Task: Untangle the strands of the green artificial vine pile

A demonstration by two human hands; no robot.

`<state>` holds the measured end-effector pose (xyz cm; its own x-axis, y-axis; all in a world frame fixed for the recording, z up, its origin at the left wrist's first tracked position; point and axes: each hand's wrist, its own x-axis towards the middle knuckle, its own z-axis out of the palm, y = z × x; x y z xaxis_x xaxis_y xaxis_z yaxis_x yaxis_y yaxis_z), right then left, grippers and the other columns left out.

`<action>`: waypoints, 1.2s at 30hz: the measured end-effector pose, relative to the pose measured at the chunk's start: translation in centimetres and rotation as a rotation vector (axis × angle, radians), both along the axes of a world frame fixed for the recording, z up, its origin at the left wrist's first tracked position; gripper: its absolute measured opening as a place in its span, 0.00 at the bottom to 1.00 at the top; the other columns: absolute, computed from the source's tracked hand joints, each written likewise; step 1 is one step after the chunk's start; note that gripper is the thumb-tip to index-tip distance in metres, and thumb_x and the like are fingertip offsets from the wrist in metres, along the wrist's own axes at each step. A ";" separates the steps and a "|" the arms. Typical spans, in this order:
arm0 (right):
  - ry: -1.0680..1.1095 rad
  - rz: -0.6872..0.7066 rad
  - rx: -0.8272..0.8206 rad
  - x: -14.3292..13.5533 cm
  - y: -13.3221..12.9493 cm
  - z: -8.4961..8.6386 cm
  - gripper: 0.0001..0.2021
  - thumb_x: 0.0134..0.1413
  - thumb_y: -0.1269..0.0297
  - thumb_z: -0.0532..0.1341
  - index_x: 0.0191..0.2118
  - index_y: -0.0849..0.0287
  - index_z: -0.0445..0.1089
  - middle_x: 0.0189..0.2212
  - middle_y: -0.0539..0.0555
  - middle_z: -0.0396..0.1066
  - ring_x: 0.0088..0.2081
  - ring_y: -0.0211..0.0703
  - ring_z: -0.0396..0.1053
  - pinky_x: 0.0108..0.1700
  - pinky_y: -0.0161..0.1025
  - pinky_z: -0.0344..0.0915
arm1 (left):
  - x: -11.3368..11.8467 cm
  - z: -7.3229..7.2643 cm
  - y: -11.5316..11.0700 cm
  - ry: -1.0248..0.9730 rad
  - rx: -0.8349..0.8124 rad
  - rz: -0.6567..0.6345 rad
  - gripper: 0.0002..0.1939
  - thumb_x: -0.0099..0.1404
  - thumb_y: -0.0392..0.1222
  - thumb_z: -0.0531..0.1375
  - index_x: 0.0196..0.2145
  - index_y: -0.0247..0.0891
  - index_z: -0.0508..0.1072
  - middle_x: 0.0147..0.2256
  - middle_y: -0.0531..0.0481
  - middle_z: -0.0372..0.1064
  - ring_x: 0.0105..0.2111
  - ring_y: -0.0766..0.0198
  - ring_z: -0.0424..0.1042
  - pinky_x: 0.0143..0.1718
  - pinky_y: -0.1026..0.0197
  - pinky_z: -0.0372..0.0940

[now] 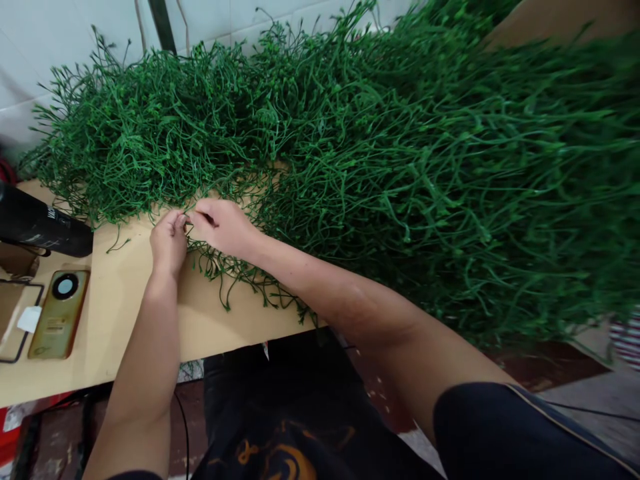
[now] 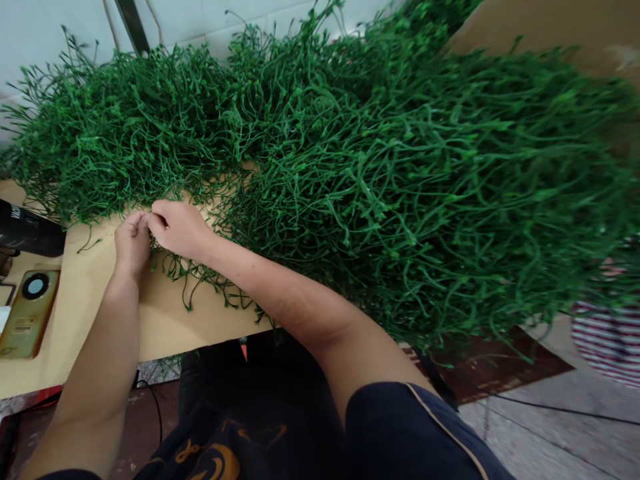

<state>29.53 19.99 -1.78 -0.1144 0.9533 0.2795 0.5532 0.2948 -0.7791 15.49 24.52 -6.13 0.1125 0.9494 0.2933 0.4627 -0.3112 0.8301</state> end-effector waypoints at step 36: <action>-0.413 0.075 -0.003 1.2 -0.2 -0.9 0.11 0.59 0.67 0.49 0.39 0.63 0.67 0.37 0.57 0.69 0.38 0.42 0.64 0.38 0.37 0.54 | 1.4 1.2 -0.6 -0.484 -0.282 -0.220 0.11 0.46 0.42 0.68 0.22 0.35 0.70 0.20 0.57 0.62 0.22 0.73 0.59 0.25 0.69 0.56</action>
<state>30.71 19.75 -2.69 -0.2856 0.9388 0.1924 0.7964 0.3442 -0.4973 16.87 23.88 -4.97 0.2316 0.9676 0.1006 -0.0385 -0.0942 0.9948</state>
